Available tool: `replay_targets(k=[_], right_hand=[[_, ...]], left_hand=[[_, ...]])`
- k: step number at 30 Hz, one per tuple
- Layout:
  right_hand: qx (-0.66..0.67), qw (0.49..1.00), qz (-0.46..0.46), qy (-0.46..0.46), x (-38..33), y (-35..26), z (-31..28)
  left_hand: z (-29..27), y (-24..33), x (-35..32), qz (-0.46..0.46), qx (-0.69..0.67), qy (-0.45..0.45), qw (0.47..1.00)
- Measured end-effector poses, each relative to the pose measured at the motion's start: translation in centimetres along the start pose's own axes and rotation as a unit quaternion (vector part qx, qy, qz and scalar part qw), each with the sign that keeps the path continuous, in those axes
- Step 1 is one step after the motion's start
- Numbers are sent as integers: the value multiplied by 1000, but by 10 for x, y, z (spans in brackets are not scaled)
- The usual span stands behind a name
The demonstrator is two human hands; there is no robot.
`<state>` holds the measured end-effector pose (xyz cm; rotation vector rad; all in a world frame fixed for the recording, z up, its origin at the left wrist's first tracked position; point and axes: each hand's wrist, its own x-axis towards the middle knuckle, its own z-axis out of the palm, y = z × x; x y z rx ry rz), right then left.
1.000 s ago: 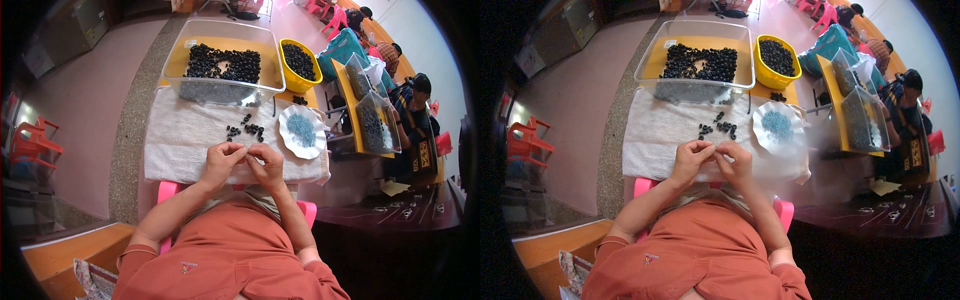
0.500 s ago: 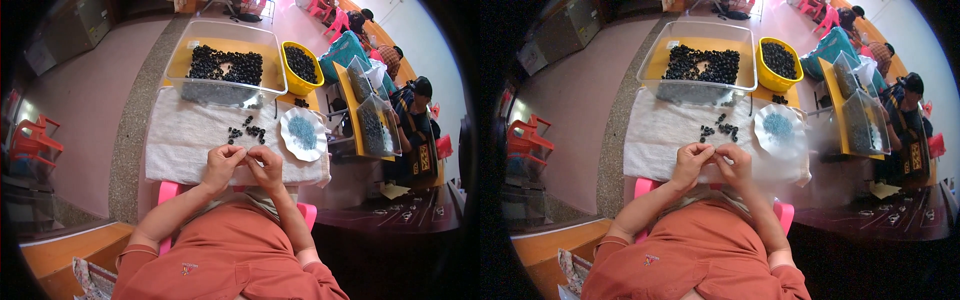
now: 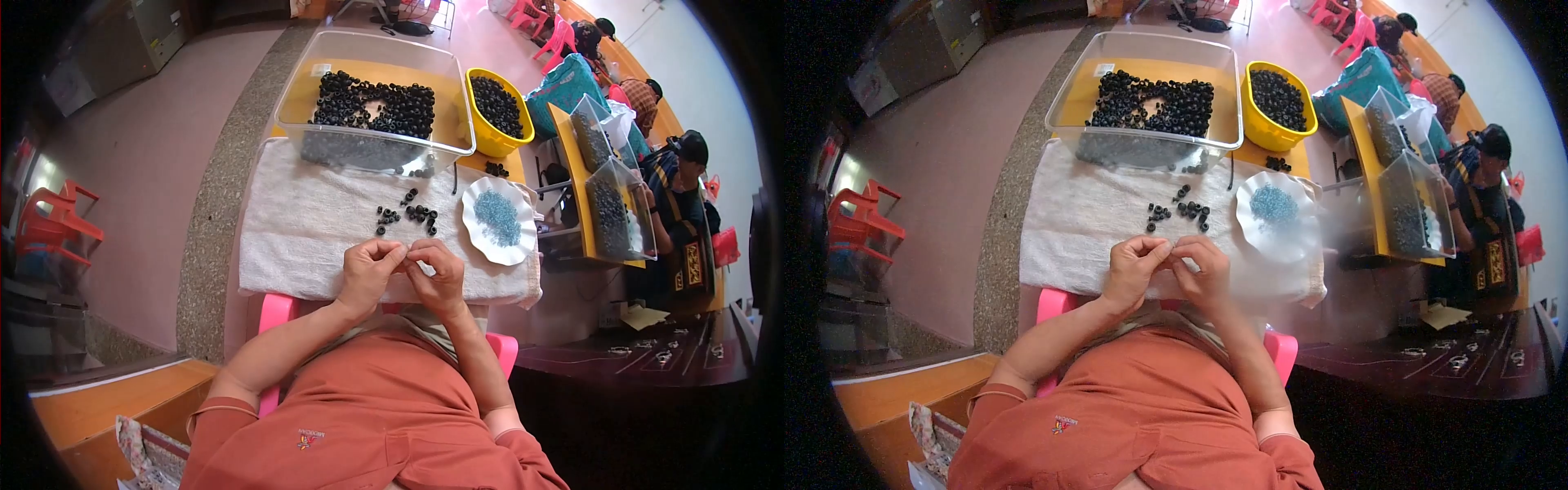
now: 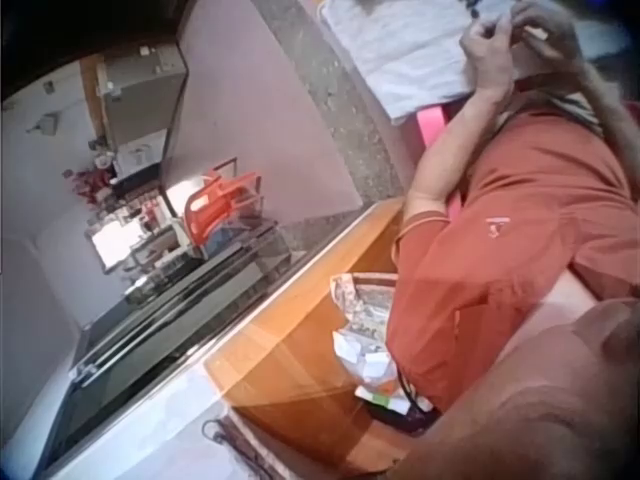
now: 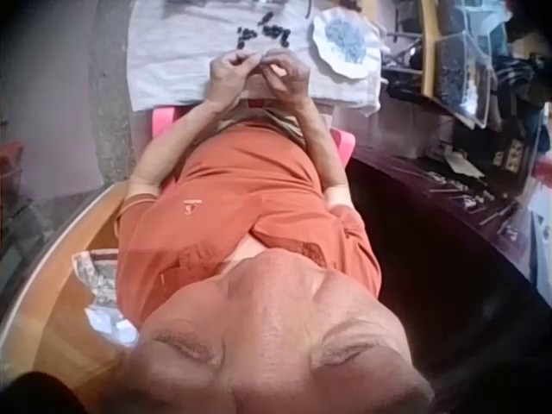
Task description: Inspecting small black industrial components for quality control and sorting them.
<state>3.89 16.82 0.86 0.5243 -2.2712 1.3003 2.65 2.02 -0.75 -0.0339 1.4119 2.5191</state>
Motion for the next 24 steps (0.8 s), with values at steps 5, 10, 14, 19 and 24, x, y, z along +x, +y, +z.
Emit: replay_targets(k=[5, 10, 14, 19, 24], right_hand=[[-3, 1000, -2, 2, -2, -4, 5], [96, 990, 101, 7, -7, -1, 5], [202, 953, 224, -16, -8, -1, -1], [231, 945, 229, -20, -10, 8, -3], [217, 948, 229, -30, -14, 18, -3]], left_hand=[[-1, -2, 0, 4, 19, 9, 1000], [-1, -5, 2, 13, -14, 4, 1000], [-1, -4, 3, -2, -15, -2, 1000], [1, 1, 2, -4, -19, -11, 1000], [0, -1, 2, -3, -19, -14, 1000]])
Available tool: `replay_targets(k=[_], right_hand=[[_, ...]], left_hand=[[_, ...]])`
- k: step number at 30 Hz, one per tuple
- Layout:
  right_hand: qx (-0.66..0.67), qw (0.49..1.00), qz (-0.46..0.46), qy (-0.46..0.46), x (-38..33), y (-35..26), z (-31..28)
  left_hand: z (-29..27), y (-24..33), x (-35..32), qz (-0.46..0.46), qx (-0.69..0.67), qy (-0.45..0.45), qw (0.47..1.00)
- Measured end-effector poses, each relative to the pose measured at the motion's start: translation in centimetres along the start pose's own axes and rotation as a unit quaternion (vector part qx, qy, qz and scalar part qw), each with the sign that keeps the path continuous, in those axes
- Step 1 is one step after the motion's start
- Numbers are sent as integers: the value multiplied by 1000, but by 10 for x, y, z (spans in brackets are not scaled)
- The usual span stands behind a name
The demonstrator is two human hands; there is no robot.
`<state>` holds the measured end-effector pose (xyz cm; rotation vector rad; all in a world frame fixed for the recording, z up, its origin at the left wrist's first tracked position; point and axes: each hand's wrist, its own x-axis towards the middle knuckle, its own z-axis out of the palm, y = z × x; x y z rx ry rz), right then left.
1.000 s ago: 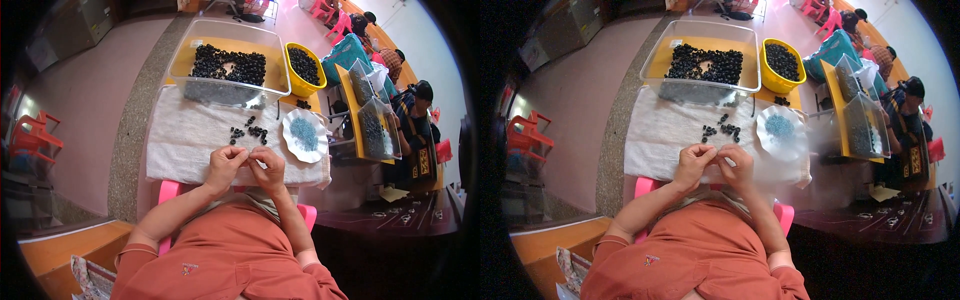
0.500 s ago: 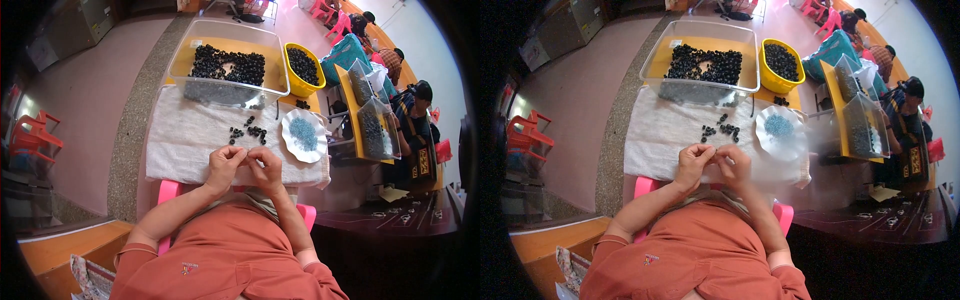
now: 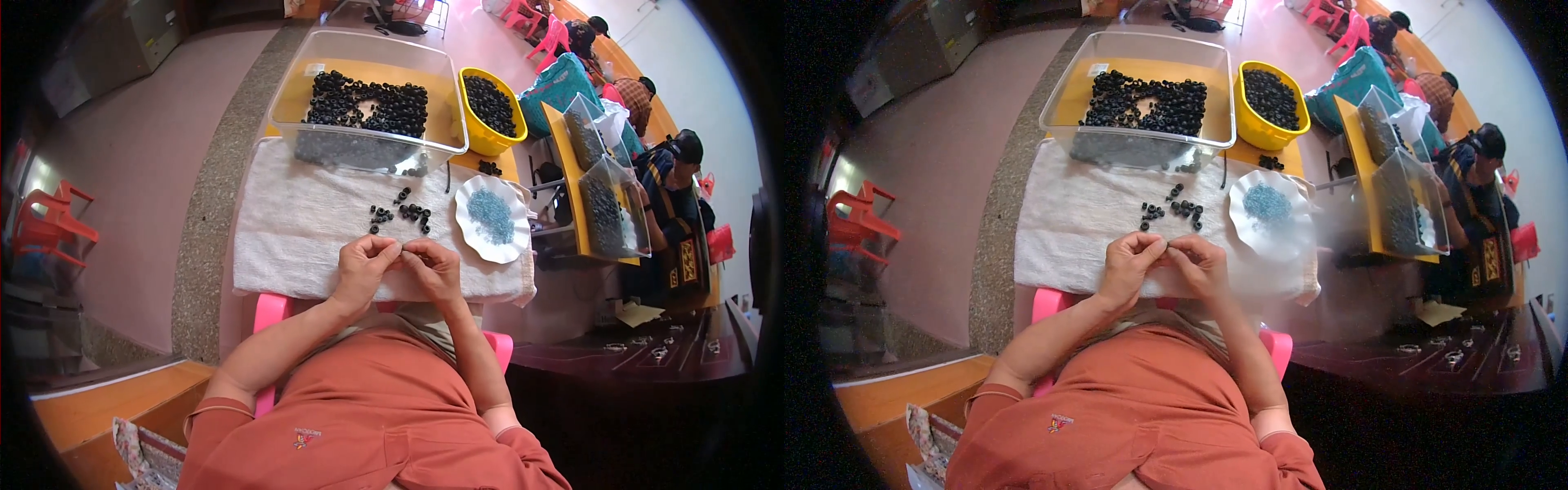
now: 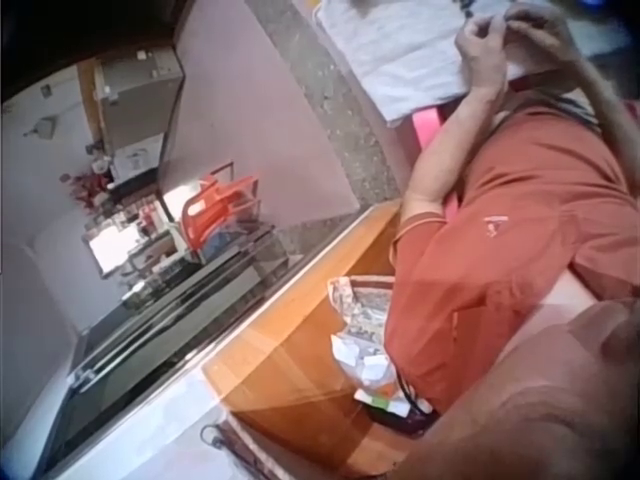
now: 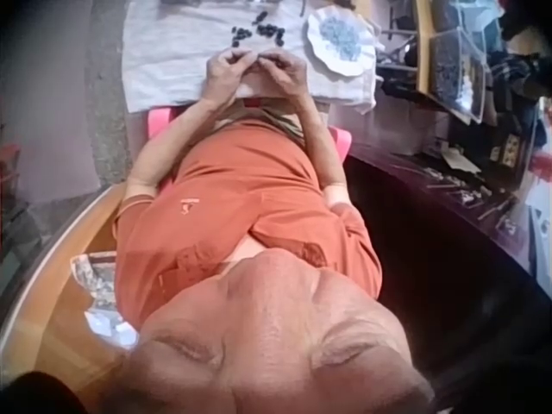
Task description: Inspecting small black industrial components for quality control and sorting them.
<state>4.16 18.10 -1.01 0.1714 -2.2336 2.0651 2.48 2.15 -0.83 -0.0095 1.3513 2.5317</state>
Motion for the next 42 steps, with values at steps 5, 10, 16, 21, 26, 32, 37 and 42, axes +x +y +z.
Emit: replay_targets(k=[5, 10, 16, 21, 26, 32, 37, 42], right_hand=[[-59, 997, -44, -10, -1, 1, -2], [-161, 983, -88, -7, 1, -16, -2], [-449, 858, -249, 29, 46, -54, -37], [-576, 786, -215, 68, 109, -55, -68], [-698, 708, -107, -19, 150, -16, -86], [-650, 760, -19, 3, 166, -19, -72], [-582, 807, -69, 77, 160, -22, -79], [-499, 847, -110, 145, 151, -26, -82]], left_hand=[[1, -1, -1, -3, 18, 10, 1000], [0, -2, 1, -7, 18, 3, 1000], [0, 3, 1, -22, 8, -9, 1000], [2, 4, -2, -54, -1, -16, 998], [3, 12, 0, -100, -50, -36, 993], [-4, 19, 5, -133, -141, -64, 979], [-7, 23, 11, -147, -173, -62, 972], [-9, 26, 12, -155, -180, -71, 969]])
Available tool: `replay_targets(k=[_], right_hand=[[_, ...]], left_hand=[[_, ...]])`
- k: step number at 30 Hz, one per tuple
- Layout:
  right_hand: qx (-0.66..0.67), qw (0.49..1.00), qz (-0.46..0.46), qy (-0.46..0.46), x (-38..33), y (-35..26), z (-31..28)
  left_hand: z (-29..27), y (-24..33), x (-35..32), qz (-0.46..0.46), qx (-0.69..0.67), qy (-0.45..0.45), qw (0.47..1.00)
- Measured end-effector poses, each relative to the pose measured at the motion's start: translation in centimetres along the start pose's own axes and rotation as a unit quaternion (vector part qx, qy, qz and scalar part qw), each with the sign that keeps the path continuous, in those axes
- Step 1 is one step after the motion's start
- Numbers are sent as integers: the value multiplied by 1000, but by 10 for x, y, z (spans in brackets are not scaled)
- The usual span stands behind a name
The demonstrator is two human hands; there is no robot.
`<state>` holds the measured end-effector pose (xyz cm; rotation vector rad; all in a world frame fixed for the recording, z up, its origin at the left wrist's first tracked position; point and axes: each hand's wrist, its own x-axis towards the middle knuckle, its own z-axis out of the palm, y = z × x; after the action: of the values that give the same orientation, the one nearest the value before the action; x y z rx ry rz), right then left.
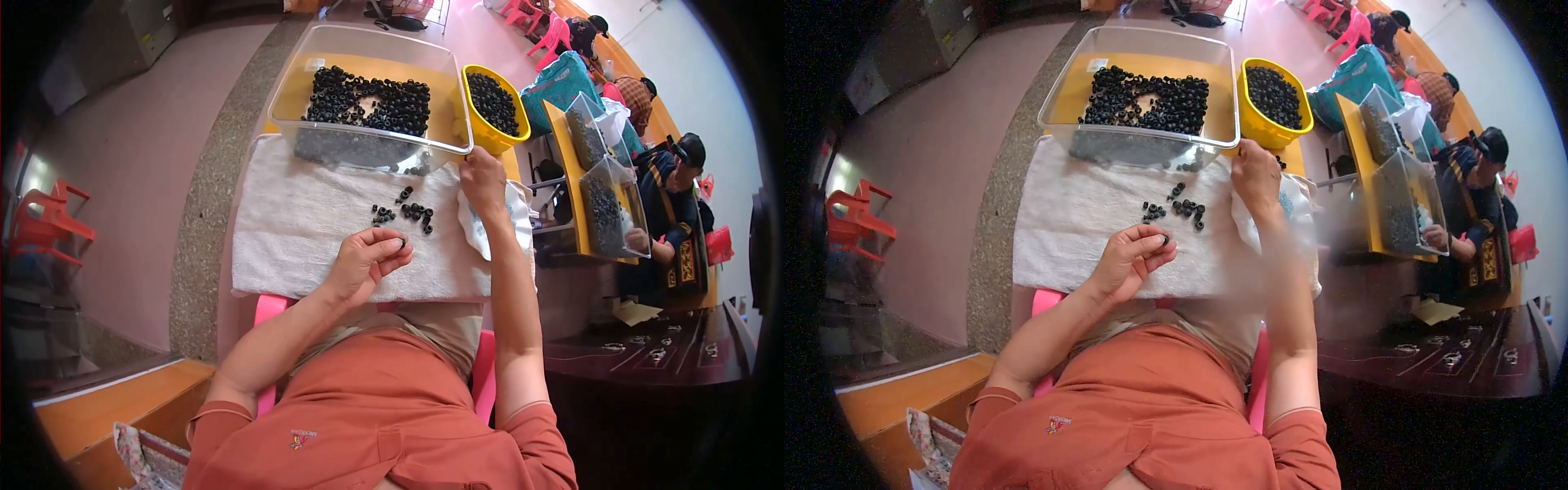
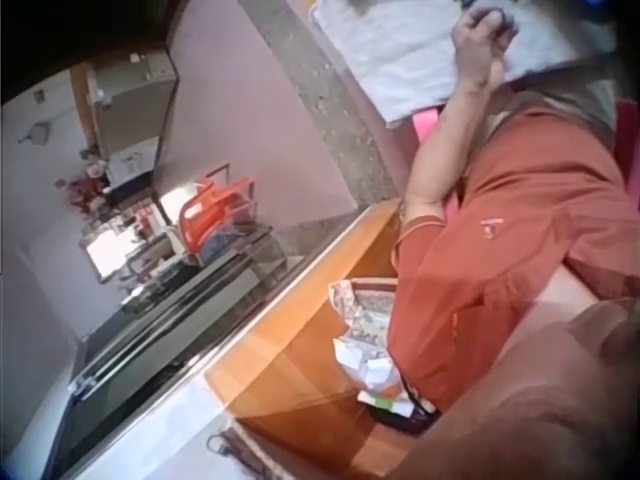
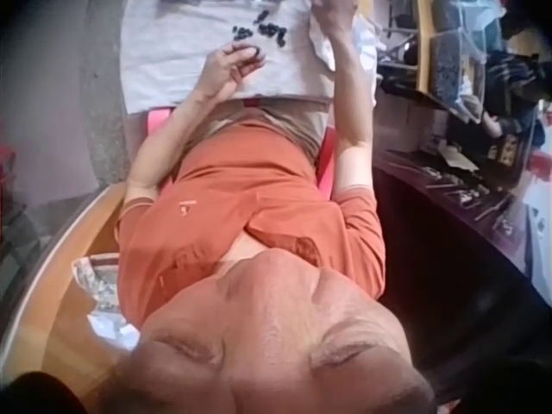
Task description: Inspecting small black industrial components for quality control and sorting them.
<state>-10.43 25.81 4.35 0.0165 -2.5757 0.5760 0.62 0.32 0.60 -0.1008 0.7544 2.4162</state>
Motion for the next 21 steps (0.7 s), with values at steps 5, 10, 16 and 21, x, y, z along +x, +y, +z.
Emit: replay_targets(k=[5, 10, 16, 21], right_hand=[[180, 967, 41, 174, -24, -13, -16], [407, 894, 188, 2, -92, -75, -50], [334, 930, 67, -140, -146, -92, -49], [346, 925, 68, -144, -151, -94, -49]], left_hand=[[2, 0, 1, -3, -1, -7, 1000], [0, 5, 1, 3, -24, -8, 1000], [2, 5, 2, 9, 1, -22, 1000], [0, 2, 2, 20, 40, -28, 999]])
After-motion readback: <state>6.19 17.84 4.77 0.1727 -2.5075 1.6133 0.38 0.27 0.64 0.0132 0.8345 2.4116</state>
